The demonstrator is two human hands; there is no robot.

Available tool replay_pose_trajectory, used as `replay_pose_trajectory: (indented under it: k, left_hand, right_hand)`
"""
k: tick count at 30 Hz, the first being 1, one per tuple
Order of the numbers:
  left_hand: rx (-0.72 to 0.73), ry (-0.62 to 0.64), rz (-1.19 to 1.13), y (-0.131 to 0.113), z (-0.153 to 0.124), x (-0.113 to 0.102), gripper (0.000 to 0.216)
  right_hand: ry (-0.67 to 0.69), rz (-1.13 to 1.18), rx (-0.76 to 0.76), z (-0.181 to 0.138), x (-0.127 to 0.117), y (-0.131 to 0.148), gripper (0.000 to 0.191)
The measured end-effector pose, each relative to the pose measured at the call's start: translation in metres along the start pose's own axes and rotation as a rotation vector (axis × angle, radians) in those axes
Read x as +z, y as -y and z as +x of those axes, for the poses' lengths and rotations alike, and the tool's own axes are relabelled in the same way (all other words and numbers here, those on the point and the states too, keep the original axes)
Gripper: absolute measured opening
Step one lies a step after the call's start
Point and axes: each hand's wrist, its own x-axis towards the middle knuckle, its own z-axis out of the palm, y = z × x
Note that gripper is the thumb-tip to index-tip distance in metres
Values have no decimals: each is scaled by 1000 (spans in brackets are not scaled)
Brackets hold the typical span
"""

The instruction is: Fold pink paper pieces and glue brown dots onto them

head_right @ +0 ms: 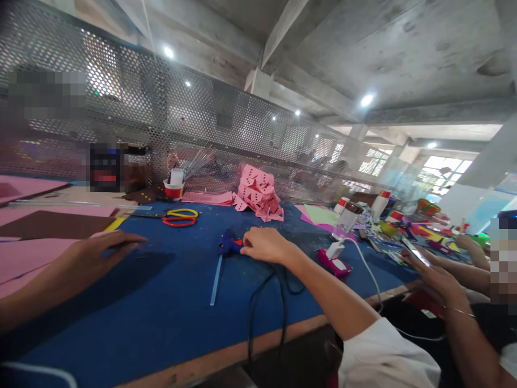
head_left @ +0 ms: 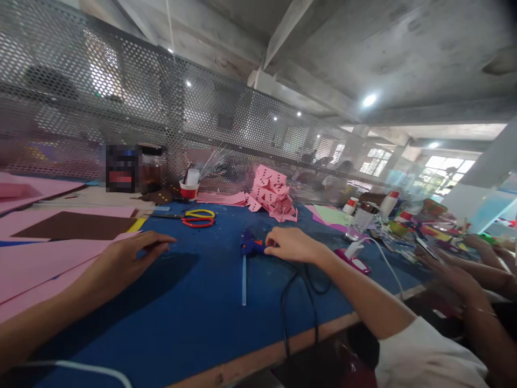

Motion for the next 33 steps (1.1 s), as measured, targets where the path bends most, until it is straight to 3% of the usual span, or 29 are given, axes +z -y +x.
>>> replay_pose_trajectory:
  k: [7,13,20,26,33]
  left_hand:
    - [-16,40,-2,6,-1,4,43]
    - [-85,49,17,5,-1,2,47]
    - [-81,2,23,5,1,1,48]
    - [-104,10,22,4,1,-3,48]
    - [-89,32,44,-5,1,-12,44]
  right_hand:
    - [-123,-40,8,-5,35,-3,33]
    - [-180,-42,46,2,53,-2,28]
    - [-220,-91,151,-11,46,-29,27]
    - [-144,-101,250,-15,46,-64,24]
    - [-73,-61,265,-14,53,-72,24]
